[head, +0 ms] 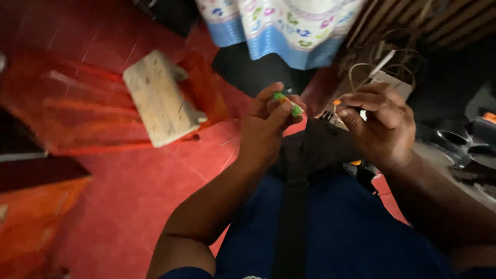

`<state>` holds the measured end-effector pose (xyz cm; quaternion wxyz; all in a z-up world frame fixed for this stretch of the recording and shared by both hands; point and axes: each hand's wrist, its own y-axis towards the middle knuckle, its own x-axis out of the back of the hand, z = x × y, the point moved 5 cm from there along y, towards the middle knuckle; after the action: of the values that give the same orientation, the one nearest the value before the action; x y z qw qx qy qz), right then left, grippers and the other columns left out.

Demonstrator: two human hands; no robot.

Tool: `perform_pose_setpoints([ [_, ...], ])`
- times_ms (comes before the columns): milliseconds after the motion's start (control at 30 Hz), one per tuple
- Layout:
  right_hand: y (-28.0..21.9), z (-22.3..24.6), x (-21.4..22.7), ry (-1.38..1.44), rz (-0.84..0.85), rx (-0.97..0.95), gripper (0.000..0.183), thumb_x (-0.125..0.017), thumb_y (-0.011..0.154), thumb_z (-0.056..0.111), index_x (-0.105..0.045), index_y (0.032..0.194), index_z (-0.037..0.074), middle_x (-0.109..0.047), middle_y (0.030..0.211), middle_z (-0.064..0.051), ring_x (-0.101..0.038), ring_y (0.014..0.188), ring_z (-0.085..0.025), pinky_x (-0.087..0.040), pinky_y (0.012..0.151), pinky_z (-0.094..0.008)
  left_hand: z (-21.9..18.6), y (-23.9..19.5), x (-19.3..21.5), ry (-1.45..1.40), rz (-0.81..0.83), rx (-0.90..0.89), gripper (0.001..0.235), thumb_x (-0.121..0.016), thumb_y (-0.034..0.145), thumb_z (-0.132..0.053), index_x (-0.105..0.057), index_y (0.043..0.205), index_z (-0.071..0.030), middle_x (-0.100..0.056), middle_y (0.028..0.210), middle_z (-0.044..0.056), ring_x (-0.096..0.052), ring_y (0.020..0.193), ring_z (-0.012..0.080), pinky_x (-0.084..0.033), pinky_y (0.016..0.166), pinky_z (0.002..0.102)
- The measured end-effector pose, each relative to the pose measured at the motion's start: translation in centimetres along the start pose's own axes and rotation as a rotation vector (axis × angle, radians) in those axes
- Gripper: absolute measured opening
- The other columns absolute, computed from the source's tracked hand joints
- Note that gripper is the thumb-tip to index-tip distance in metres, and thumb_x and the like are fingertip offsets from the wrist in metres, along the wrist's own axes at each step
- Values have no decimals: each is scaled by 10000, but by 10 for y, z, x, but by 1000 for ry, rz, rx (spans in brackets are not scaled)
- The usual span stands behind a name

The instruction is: Assembling or connecting fiber optic mechanical connectors to a fiber cable.

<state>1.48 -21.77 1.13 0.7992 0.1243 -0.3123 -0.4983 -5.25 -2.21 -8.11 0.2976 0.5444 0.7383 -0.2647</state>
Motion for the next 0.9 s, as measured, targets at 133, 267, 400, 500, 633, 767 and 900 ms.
perform_pose_setpoints([
  [133,-4,33,-15,-206,-1,233,272,-888,920,-43,-692,1094,28,-678,1121,-132,-697,946,-214,-573,773,-301,-27,-38,0,31,-146,-5,353,-627,1024,-30,-531,1364,-48,-683,1189,179,-721,1046,288,-619,876,396],
  [267,-25,65,-47,-18,117,224,265,-868,914,-45,-711,1100,60,-707,1091,-96,-724,934,-174,-577,706,-256,-35,-84,2,19,-73,-75,302,-637,1043,-18,-547,1331,-29,-689,1244,170,-711,1086,263,-612,938,392],
  [400,-57,92,-82,31,219,174,255,-868,904,7,-710,1095,64,-718,1090,-99,-715,898,-177,-547,654,-251,-33,-142,18,220,-39,-197,320,-652,1062,9,-567,1369,-17,-681,1315,153,-666,1190,207,-558,1053,339],
  [500,-85,105,-104,23,255,115,243,-887,886,45,-708,1050,56,-713,1049,-105,-684,798,-162,-521,620,-244,-39,-190,29,97,-85,-195,343,-659,1042,-9,-571,1373,-22,-687,1319,131,-661,1207,194,-553,1074,334],
  [633,-110,133,-126,35,371,128,238,-893,879,75,-700,1019,64,-730,1060,-92,-690,766,-145,-520,650,-249,-47,-246,41,123,-138,-226,449,-688,991,10,-541,1411,-54,-668,1306,107,-650,1195,179,-541,1064,328],
  [767,-123,150,-144,127,453,150,196,-869,902,60,-693,988,57,-729,1043,-79,-685,795,-132,-513,666,-246,-47,-282,53,141,-196,-282,386,-699,1010,20,-557,1364,-36,-682,1297,135,-658,1200,200,-547,1066,351],
  [900,-122,158,-149,131,560,135,191,-871,877,29,-702,965,28,-740,1037,-103,-662,768,-129,-498,647,-250,-45,-303,58,48,-317,-371,305,-689,1041,-9,-580,1326,-17,-669,1266,118,-672,1156,210,-588,985,367],
])
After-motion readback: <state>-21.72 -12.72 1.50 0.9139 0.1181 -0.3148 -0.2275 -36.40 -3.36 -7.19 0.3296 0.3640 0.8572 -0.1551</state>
